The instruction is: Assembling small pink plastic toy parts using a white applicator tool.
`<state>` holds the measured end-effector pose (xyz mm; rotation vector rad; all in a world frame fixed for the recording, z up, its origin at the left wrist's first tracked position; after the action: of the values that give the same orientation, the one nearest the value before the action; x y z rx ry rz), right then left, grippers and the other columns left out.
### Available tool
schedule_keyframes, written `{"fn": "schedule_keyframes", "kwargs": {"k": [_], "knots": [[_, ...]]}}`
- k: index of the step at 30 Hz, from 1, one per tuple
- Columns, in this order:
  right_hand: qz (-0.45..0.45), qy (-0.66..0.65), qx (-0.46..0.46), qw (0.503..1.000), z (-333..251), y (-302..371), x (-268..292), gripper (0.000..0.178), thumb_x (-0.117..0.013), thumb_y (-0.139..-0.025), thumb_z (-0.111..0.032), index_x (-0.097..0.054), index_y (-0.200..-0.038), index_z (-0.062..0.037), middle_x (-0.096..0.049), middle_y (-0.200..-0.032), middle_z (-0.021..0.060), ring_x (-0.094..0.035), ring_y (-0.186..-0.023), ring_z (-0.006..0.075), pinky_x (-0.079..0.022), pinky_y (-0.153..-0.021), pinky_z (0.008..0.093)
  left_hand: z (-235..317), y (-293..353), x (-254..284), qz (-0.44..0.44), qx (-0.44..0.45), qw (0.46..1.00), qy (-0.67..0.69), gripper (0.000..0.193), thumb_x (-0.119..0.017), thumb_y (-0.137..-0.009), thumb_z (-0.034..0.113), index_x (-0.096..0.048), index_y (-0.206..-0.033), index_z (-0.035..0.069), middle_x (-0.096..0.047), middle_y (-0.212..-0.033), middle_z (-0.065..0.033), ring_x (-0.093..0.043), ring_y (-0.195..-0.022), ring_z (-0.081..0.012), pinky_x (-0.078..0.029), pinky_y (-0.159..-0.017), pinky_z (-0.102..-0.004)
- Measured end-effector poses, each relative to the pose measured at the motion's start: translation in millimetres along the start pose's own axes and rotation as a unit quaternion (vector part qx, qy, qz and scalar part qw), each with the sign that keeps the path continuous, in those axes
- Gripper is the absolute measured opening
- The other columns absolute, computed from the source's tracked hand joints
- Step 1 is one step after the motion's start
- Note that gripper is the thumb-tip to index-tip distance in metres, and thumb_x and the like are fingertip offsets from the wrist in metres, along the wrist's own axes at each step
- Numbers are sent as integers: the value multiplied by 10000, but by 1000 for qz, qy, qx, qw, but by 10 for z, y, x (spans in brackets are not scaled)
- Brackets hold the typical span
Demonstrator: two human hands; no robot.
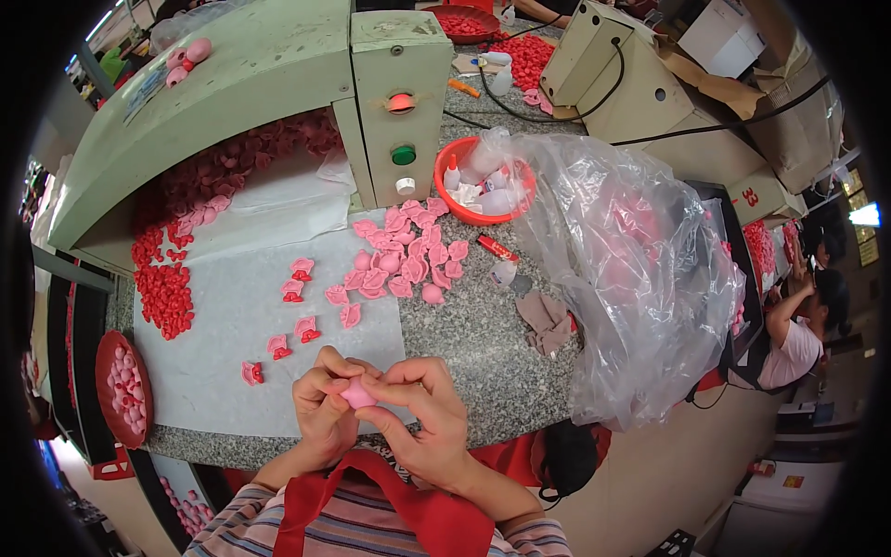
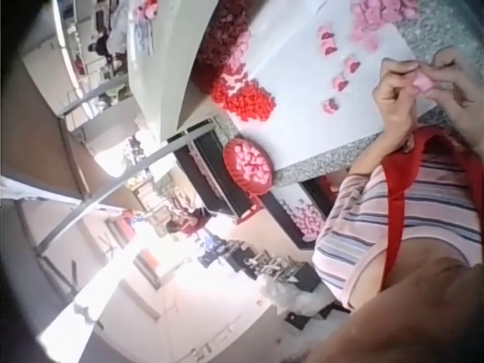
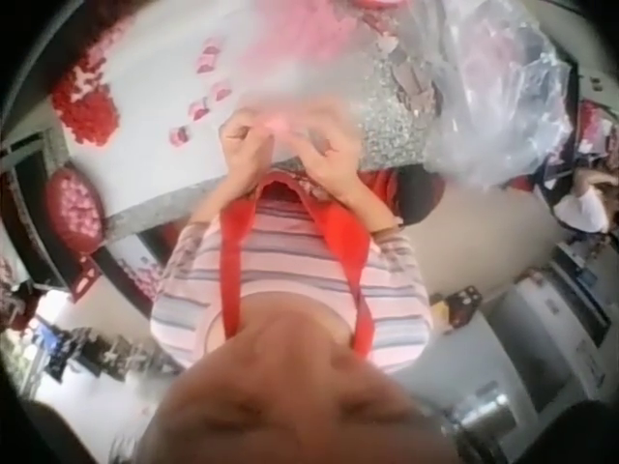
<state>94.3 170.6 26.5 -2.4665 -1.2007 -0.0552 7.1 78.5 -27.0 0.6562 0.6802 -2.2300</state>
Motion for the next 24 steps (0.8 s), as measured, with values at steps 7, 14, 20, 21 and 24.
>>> {"fn": "schedule_keyframes", "kwargs": {"k": [7,14,20,21,24], "knots": [[42,19,43,998,-42,-23,-18,243,-737,-644,0,-639,-865,-22,-521,-897,78,-500,-790,170,-426,-692,285,-69,-10,-57,30,111,978,172,133,-577,-848,128,-584,-960,56,-533,-1008,-99,-548,-989,-296,-436,-875,-423],[47,-31,-21,998,87,39,11,214,-730,-642,29,-634,-830,0,-539,-823,68,-509,-742,170,-415,-673,267,-80,-1,-25,26,165,956,243,138,-574,-852,171,-600,-972,108,-540,-1033,-72,-533,-1006,-285,-408,-896,-406],[70,13,35,997,49,4,20,181,-734,-655,-18,-645,-811,-33,-573,-794,76,-530,-703,184,-421,-620,264,-76,-13,-32,12,147,962,229,124,-567,-856,153,-591,-960,90,-532,-1025,-81,-535,-1001,-287,-415,-894,-409],[70,13,35,997,43,3,22,181,-734,-655,-18,-645,-811,-33,-573,-794,76,-530,-703,184,-421,-620,264,-73,-16,-37,8,141,964,226,120,-566,-856,146,-587,-957,84,-529,-1023,-86,-538,-996,-289,-418,-891,-412],[71,21,48,996,27,4,21,165,-726,-667,-22,-637,-806,-29,-570,-793,81,-528,-704,187,-420,-620,267,-67,-15,-42,4,132,966,221,114,-562,-859,139,-581,-949,72,-531,-1009,-95,-545,-985,-292,-421,-894,-419]]}}
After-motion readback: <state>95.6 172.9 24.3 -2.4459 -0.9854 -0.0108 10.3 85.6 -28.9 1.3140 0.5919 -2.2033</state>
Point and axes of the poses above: each hand's wrist, its own y-axis away from the middle knuckle, its own x-axis out of the back of the hand, z = x × y, the point moved 3 cm from there along -y, towards the middle knuckle
